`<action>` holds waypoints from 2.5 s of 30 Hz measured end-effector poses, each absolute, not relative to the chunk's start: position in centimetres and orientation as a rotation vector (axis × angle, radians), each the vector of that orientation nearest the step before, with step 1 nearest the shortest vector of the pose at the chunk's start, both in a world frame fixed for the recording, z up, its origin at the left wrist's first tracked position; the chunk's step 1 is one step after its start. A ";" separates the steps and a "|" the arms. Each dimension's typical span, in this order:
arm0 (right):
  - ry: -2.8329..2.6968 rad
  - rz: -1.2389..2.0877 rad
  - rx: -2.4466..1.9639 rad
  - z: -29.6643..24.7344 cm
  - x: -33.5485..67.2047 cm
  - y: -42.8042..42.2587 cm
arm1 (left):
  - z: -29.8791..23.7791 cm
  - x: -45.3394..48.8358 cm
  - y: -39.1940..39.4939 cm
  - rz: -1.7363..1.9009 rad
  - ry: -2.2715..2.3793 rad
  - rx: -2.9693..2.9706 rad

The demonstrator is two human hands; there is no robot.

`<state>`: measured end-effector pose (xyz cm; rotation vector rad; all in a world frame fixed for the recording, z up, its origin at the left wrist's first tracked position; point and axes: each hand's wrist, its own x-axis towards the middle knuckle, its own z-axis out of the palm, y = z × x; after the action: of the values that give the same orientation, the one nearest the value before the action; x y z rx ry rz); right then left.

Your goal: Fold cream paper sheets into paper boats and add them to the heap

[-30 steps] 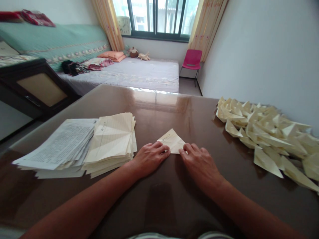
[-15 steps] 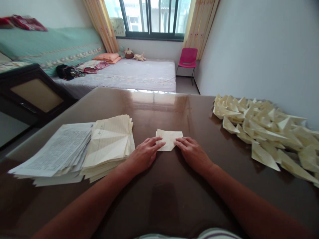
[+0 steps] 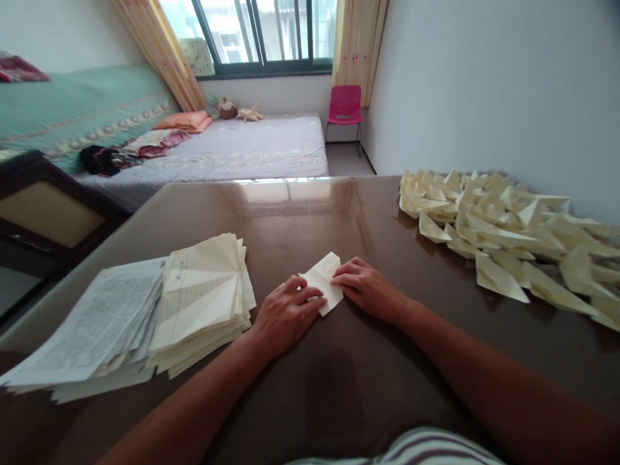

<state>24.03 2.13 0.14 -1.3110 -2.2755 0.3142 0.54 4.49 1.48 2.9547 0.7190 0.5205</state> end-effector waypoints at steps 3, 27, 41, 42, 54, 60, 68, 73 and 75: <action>-2.274 0.381 -1.252 0.2 24.3 2.3 | 1.5 0.7 4.7 0.519 0.731 2.960; -2.197 0.360 -1.652 0.4 22.3 1.7 | 0.2 2.4 6.3 0.486 1.279 2.537; -2.141 0.407 -1.634 0.1 22.4 1.8 | -0.2 2.8 6.4 0.434 1.360 2.490; -2.138 0.404 -1.629 0.1 22.4 1.8 | -0.2 2.8 6.4 0.443 1.349 2.497; -2.418 0.202 -1.602 1.5 22.0 0.9 | 0.2 3.0 5.7 0.452 1.322 2.785; -2.498 0.083 -1.649 2.0 21.6 0.3 | 1.1 2.7 3.6 0.447 0.916 3.272; -2.570 0.045 -1.655 2.7 21.3 -0.1 | 0.0 2.5 1.2 0.202 0.937 3.336; -2.611 -0.001 -1.655 2.9 21.1 -0.6 | -0.2 2.0 1.3 0.116 1.043 3.298; -2.618 -0.015 -1.652 2.9 21.2 -0.7 | -0.1 1.6 1.5 0.073 1.129 3.271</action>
<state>21.17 -0.66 2.89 -1.6517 -2.6183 -0.0155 1.65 1.54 -0.08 3.2706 1.1288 0.0732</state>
